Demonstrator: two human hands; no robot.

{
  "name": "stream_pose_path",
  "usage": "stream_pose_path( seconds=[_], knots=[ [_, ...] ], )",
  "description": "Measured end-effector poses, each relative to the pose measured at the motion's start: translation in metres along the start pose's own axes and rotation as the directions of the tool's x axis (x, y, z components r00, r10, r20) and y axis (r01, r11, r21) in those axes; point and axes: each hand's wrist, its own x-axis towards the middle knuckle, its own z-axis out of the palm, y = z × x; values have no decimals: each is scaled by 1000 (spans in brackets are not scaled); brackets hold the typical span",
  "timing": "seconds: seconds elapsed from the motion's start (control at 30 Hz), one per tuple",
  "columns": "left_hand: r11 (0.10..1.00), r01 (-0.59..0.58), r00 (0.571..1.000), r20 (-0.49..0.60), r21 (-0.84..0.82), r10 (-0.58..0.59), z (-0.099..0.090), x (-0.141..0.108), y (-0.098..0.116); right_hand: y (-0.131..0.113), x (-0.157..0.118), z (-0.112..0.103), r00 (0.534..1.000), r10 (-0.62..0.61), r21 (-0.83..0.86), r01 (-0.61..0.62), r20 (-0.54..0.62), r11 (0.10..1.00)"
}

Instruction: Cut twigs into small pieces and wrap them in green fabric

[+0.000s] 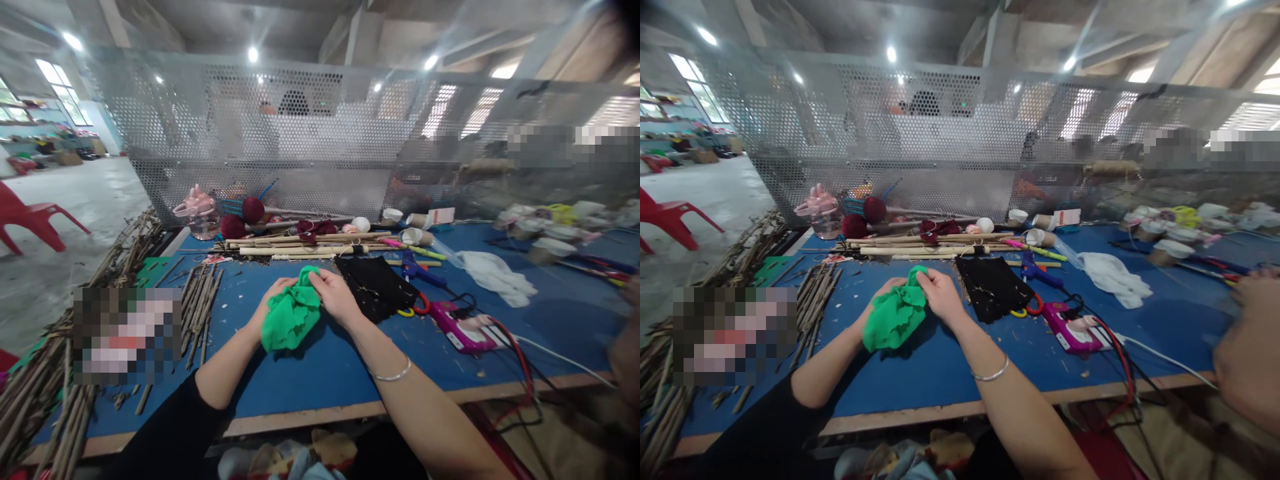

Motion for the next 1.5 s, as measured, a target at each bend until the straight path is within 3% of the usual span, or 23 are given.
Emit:
stream_pose_path(
  seconds=[0.1, 0.2, 0.27, 0.33, 0.4, 0.47, 0.57, 0.63, 0.67, 0.73, 0.83, 0.9, 1.03, 1.17, 1.23, 1.3, 1.37, 1.43, 1.5],
  knots=[
    [995, -19, 1000, 17, 102, 18, -2, -4, 0, -4, -8, 8, 976, -161, -281, 197, 145, 939],
    [976, -45, 998, 49, 214, 36, -2, -6, 0, -7, -16, 21, 904, -328, -569, 428, 276, 702],
    [977, -27, 998, 52, 213, 17, -2, -6, 0, -10, -20, 28, 854, -387, -653, 517, 349, 554],
    [988, 17, 999, 31, 156, -22, 0, -6, -1, -15, -24, 31, 817, -418, -653, 571, 396, 497],
    [998, 61, 998, 0, 31, -61, 1, -5, -1, -19, -27, 29, 778, -462, -581, 627, 427, 519],
    [983, 86, 996, -24, -161, -91, 2, -5, 1, -21, -28, 22, 765, -525, -490, 643, 373, 589],
    [909, 136, 990, 20, -395, -139, -1, -3, 8, -16, -25, 9, 839, -544, -398, 512, 38, 761],
    [858, 191, 981, 74, -477, -177, -4, -2, 15, -7, -19, 4, 897, -428, -284, 383, -113, 879],
    [833, 215, 977, 97, -511, -192, -5, -2, 18, -2, -16, 3, 930, -354, -224, 326, -99, 919],
    [810, 225, 974, 113, -541, -195, -6, -1, 24, 6, -11, 4, 976, -213, -171, 218, 47, 961],
    [793, 183, 981, 52, -581, -189, -4, 1, 29, 13, -9, 10, 978, -55, -193, 95, 200, 977],
    [767, 149, 976, -34, -624, -217, -1, 1, 31, 14, -9, 14, 968, -25, -131, 59, 251, 990],
    [764, 137, 912, -220, -631, -345, 5, -5, 36, 14, -10, 21, 943, -31, 50, 15, 332, 999],
    [772, 181, 831, -325, -609, -451, 14, -6, 32, 14, -4, 23, 956, 89, -12, -89, 279, 996],
    [785, 182, 797, -380, -592, -470, 21, -2, 28, 14, -1, 20, 965, 98, -112, -72, 245, 991],
    [847, 197, 791, -431, -493, -435, 26, 3, 23, 12, -1, 17, 973, 24, -242, 33, 229, 970],
    [902, 242, 799, -455, -357, -394, 29, 6, 18, 9, -3, 15, 963, -105, -388, 198, 247, 900],
    [918, 298, 810, -439, -261, -388, 28, 5, 14, 6, -5, 14, 925, -213, -500, 352, 314, 791],
    [933, 336, 849, -388, -128, -359, 21, 3, 11, 1, -3, 12, 887, -240, -555, 439, 395, 707]
  ],
)
